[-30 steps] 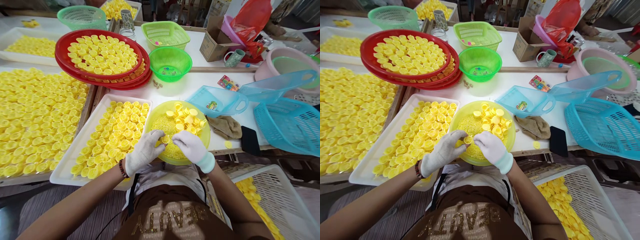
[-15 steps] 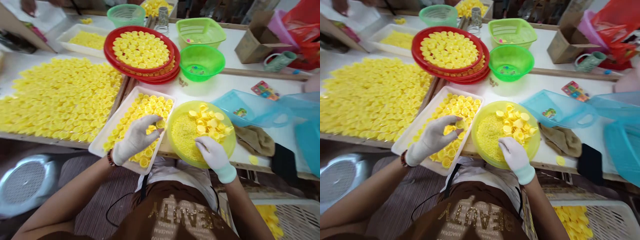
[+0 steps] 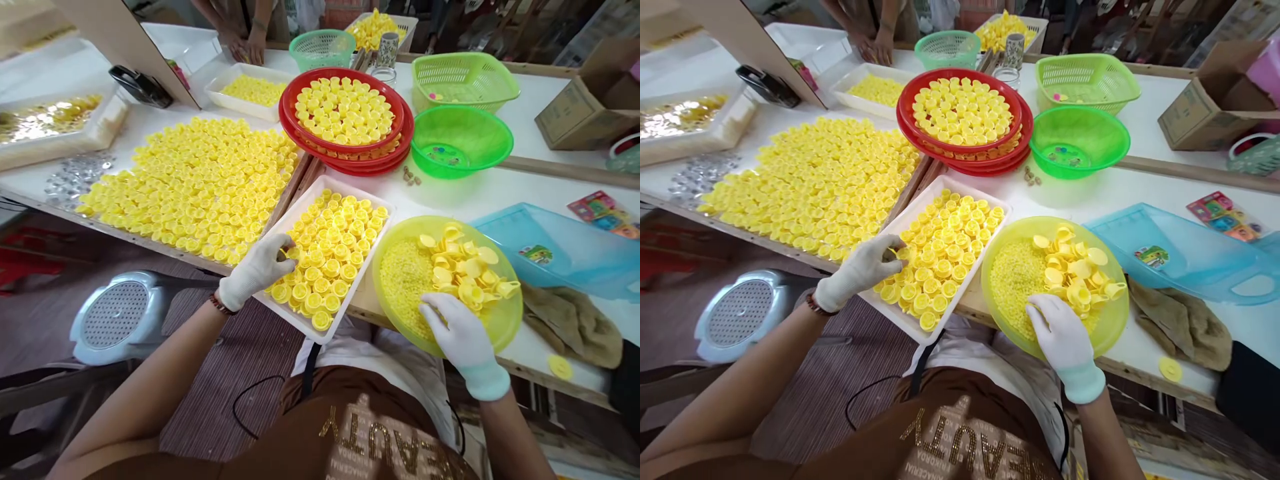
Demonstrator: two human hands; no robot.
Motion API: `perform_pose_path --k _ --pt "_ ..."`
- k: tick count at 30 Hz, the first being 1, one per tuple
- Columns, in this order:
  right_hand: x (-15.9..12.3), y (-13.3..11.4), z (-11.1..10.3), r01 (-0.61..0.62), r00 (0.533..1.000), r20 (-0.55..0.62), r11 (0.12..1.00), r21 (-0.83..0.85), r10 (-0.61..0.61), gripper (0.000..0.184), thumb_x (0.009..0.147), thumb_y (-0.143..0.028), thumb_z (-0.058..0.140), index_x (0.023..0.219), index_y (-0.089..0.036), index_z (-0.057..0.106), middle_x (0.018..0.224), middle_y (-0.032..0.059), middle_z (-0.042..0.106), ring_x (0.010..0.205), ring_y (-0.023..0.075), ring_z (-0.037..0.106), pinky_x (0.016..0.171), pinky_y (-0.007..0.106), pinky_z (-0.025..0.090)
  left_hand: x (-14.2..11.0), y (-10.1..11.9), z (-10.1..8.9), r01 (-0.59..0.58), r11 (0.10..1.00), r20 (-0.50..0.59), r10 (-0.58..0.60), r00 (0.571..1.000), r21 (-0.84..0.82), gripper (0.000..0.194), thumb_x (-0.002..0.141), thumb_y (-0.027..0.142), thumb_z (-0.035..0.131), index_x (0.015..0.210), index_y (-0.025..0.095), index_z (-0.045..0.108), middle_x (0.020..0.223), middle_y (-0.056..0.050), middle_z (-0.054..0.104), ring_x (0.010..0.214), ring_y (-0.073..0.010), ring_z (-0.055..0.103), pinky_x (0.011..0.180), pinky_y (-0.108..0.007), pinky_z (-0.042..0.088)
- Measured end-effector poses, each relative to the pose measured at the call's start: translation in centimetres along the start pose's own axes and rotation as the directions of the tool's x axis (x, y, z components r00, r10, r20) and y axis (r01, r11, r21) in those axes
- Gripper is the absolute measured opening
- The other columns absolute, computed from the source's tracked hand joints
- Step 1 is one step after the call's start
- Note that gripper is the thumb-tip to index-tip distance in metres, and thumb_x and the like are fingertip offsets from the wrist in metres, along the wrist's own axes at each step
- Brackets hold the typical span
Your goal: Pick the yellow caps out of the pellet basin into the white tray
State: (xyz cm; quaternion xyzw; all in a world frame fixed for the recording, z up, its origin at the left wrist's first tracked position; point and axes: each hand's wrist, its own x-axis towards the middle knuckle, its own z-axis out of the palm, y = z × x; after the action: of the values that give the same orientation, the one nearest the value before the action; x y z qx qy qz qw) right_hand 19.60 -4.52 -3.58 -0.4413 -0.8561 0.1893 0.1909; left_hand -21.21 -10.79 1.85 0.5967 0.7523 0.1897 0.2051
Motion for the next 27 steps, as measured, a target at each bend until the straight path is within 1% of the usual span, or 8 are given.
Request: perform_pose_path --k 3,5,7,10,15,22,24,27 --pt "0.0 -0.1 0.0 -0.017 1.0 -0.015 1.0 -0.006 0.017 0.025 0.098 -0.037 0.05 0.108 -0.021 0.066 0.111 0.01 0.073 0.106 0.0262 0.067 0.097 0.042 0.051 1.1 -0.2 0.2 -0.055 0.998 0.076 0.055 0.996 0.005 0.03 0.078 0.029 0.062 0.105 0.017 0.061 0.094 -0.004 0.068 0.077 -0.0159 0.063 0.072 -0.028 0.049" --pt "0.0 -0.1 -0.1 -0.023 1.0 -0.017 1.0 -0.006 0.023 0.025 0.099 -0.037 0.05 0.108 -0.021 0.066 0.111 0.01 0.073 0.106 0.0264 0.067 0.096 0.042 0.051 1.4 -0.1 -0.2 -0.081 0.996 0.129 0.076 0.989 0.035 0.027 0.08 0.034 0.061 0.101 0.016 0.064 0.09 -0.004 0.067 0.076 -0.0161 0.06 0.071 -0.028 0.047" --pt "0.1 -0.2 -0.1 -0.026 1.0 -0.011 1.0 -0.002 0.026 0.025 0.099 -0.037 0.05 0.108 -0.021 0.066 0.111 0.0101 0.072 0.107 0.0266 0.067 0.097 0.042 0.051 1.5 0.1 -0.6 -0.086 0.994 0.157 0.075 0.985 0.064 0.023 0.084 0.035 0.056 0.093 0.016 0.066 0.084 -0.003 0.066 0.074 -0.0156 0.058 0.068 -0.027 0.044" --pt "0.1 -0.2 -0.2 -0.035 0.999 0.001 0.999 0.005 0.035 0.025 0.099 -0.037 0.049 0.109 -0.021 0.066 0.112 0.0103 0.072 0.107 0.027 0.067 0.098 0.043 0.05 1.7 0.4 -0.8 -0.076 0.995 0.166 0.064 0.984 0.062 0.022 0.087 0.03 0.049 0.084 0.017 0.067 0.079 -0.002 0.066 0.071 -0.0146 0.055 0.066 -0.026 0.04" --pt "0.2 -0.3 -0.2 -0.05 0.999 0.007 0.999 0.017 0.05 0.026 0.099 -0.038 0.049 0.108 -0.021 0.066 0.112 0.0107 0.072 0.107 0.0275 0.067 0.098 0.044 0.05 2.9 0.4 -0.5 -0.062 0.997 0.17 0.053 0.984 0.049 0.024 0.085 0.03 0.049 0.069 0.018 0.062 0.063 0.001 0.06 0.059 -0.0121 0.049 0.057 -0.025 0.034" --pt "0.2 -0.3 -0.2 -0.041 0.999 -0.005 0.999 0.034 0.041 0.026 0.098 -0.038 0.049 0.108 -0.021 0.066 0.111 0.011 0.073 0.106 0.0274 0.067 0.097 0.044 0.051 4.3 -0.3 -1.1 0.008 0.999 0.231 -0.018 0.973 0.041 0.024 0.081 0.032 0.051 0.065 0.019 0.062 0.056 0.0 0.062 0.053 -0.0123 0.052 0.053 -0.024 0.036" --pt "0.2 -0.3 -0.1 -0.046 0.999 -0.003 0.998 0.036 0.046 0.026 0.098 -0.039 0.049 0.108 -0.022 0.067 0.111 0.011 0.073 0.106 0.0275 0.067 0.098 0.044 0.051 4.3 -0.2 -1.0 0.022 0.999 0.264 -0.033 0.964 0.044 0.023 0.081 0.032 0.052 0.066 0.018 0.063 0.057 0.0 0.063 0.053 -0.0123 0.054 0.053 -0.024 0.037" --pt "0.1 -0.2 -0.1 -0.046 0.999 0.0 0.998 0.037 0.046 0.027 0.098 -0.039 0.049 0.109 -0.022 0.066 0.112 0.0109 0.073 0.107 0.0275 0.067 0.098 0.044 0.051 4.4 0.1 -0.7 0.028 0.999 0.373 -0.035 0.927 0.025 0.03 0.083 0.037 0.052 0.061 0.018 0.061 0.054 -0.001 0.062 0.048 -0.0116 0.052 0.049 -0.024 0.036"
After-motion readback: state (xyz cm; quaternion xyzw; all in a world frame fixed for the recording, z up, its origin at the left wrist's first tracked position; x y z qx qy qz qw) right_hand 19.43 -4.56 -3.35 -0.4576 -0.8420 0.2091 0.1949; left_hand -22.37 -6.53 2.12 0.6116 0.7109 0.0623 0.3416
